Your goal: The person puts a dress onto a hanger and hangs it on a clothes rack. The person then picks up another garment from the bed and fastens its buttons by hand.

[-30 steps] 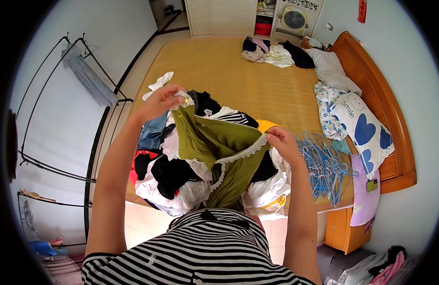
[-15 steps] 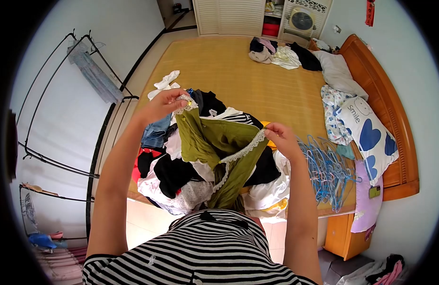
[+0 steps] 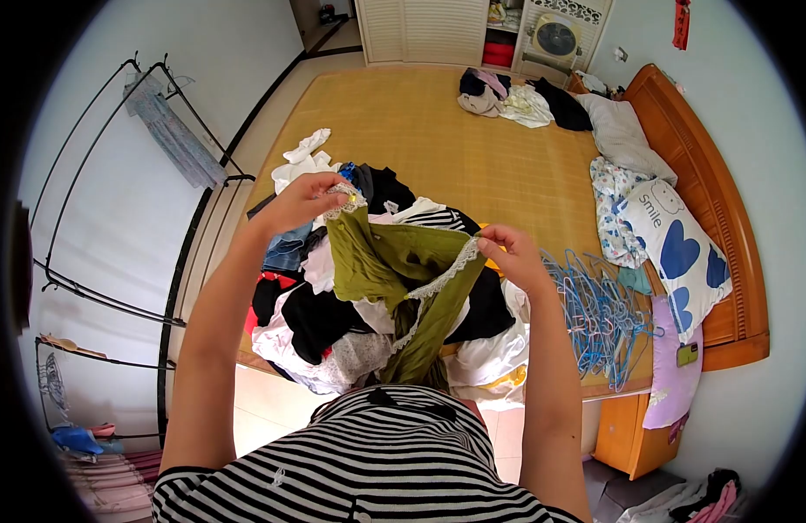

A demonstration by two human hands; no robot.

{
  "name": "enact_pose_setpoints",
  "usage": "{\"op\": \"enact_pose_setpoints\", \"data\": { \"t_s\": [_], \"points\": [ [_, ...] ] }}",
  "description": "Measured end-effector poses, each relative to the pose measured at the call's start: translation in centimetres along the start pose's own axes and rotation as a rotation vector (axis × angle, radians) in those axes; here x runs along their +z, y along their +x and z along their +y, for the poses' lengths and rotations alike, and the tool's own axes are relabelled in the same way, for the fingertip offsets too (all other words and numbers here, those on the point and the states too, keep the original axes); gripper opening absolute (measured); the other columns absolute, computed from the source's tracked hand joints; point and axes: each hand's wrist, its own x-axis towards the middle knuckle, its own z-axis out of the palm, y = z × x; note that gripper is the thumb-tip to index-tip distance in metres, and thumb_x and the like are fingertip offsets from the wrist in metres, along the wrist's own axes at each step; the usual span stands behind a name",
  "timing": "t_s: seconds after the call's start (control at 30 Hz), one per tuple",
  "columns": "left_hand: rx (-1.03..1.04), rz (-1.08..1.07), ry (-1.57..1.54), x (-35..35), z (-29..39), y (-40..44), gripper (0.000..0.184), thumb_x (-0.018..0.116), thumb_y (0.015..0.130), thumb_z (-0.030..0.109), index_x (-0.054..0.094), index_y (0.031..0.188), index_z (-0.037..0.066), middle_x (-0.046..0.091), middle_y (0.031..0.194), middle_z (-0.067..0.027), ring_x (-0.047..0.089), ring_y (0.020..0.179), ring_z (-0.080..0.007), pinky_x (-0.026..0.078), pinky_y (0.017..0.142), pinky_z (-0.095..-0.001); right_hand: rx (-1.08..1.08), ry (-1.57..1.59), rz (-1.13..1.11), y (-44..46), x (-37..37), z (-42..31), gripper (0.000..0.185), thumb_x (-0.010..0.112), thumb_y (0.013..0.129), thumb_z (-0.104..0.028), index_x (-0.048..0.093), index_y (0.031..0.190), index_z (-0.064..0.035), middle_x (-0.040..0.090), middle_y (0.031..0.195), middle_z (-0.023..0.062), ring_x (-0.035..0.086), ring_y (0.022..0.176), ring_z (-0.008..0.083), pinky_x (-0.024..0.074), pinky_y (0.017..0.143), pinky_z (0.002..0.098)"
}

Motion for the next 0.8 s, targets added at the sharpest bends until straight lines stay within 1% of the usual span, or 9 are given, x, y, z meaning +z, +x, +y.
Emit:
{"op": "enact_pose_setpoints", "data": {
  "t_s": [0.03,0.17,0.27,0.33,0.43,0.47,0.6,0.7,0.8],
  "points": [
    [-0.009,-0.009,0.027,0.0,0.1,0.0,0.022,0.058,0.093,0.019,0.058,0.106,0.002,0.061,0.091,0.0008,0.053,0.085,-0.0066,0.044,0.078,-0.0250,0.006,0.003,-0.001,0.0,0.1,-0.1,0.018,0.063,0.086,-0.017,0.063,0.092,-0.0001,0.061,0.084,-0.0011,0.054,0.080,0.0071,0.0448,0.075,0.0233],
    [0.008,-0.012,0.044,0.3,-0.1,0.1,0.022,0.058,0.093,0.020,0.058,0.106,0.002,0.061,0.092,0.0008,0.053,0.085,-0.0066,0.044,0.078,-0.0250,0.015,-0.010,0.006,0.1,0.3,-0.2,0.018,0.063,0.086,-0.017,0.063,0.093,-0.0006,0.062,0.084,-0.0007,0.054,0.080,0.0073,0.0452,0.074,0.0238],
    [0.014,-0.011,-0.019,1.0,-0.3,0.2,0.022,0.059,0.092,0.020,0.059,0.105,0.002,0.061,0.091,0.0011,0.054,0.085,-0.0063,0.044,0.077,-0.0243,0.074,-0.094,0.011,0.1,0.7,-1.1,0.019,0.063,0.087,-0.019,0.063,0.094,-0.0011,0.061,0.083,-0.0012,0.054,0.079,0.0074,0.0451,0.071,0.0239],
    [-0.020,-0.034,-0.116,1.6,-0.8,0.4,0.022,0.060,0.092,0.020,0.060,0.104,0.002,0.060,0.089,0.0034,0.052,0.083,-0.0043,0.043,0.074,-0.0234,-0.096,-0.150,-0.013,0.2,2.1,-2.7,0.019,0.062,0.087,-0.019,0.063,0.093,-0.0012,0.061,0.081,-0.0008,0.054,0.076,0.0078,0.0442,0.067,0.0240],
    [-0.009,-0.030,-0.186,3.1,-1.5,0.5,0.022,0.059,0.093,0.020,0.059,0.104,0.001,0.061,0.091,0.0032,0.053,0.083,-0.0042,0.043,0.075,-0.0229,-0.045,-0.219,-0.031,0.2,4.2,-5.6,0.018,0.062,0.086,-0.017,0.063,0.091,-0.0005,0.060,0.079,0.0005,0.053,0.073,0.0087,0.0433,0.064,0.0248],
    [-0.018,-0.015,-0.218,3.6,-2.0,0.7,0.022,0.061,0.091,0.019,0.060,0.102,0.000,0.061,0.089,0.0031,0.052,0.081,-0.0036,0.044,0.073,-0.0215,-0.136,-0.226,-0.011,0.5,4.9,-5.2,0.017,0.063,0.085,-0.017,0.063,0.089,-0.0004,0.060,0.078,0.0023,0.052,0.071,0.0099,0.0435,0.064,0.0259],
    [-0.073,-0.020,-0.315,5.5,-2.5,0.7,0.020,0.060,0.092,0.020,0.061,0.100,0.003,0.062,0.091,0.0037,0.054,0.082,-0.0028,0.044,0.074,-0.0206,-0.254,-0.216,-0.043,1.3,7.1,-5.8,0.017,0.062,0.085,-0.017,0.063,0.090,-0.0006,0.060,0.077,0.0042,0.054,0.069,0.0121,0.0439,0.063,0.0264],
    [-0.094,-0.018,-0.339,6.7,-2.4,0.4,0.018,0.060,0.091,0.019,0.061,0.100,0.003,0.062,0.090,0.0036,0.054,0.081,-0.0023,0.044,0.074,-0.0201,-0.260,-0.229,-0.038,1.4,8.6,-6.4,0.018,0.062,0.085,-0.017,0.063,0.090,-0.0005,0.060,0.077,0.0058,0.055,0.068,0.0143,0.0444,0.062,0.0276],
    [-0.129,0.014,-0.368,8.1,-2.9,0.2,0.016,0.060,0.090,0.018,0.061,0.098,0.003,0.061,0.088,0.0044,0.053,0.080,-0.0016,0.043,0.073,-0.0193,-0.294,-0.287,0.010,1.5,9.6,-6.6,0.017,0.061,0.084,-0.017,0.063,0.087,0.0000,0.061,0.077,0.0090,0.056,0.066,0.0191,0.0450,0.062,0.0296]
  ]
}}
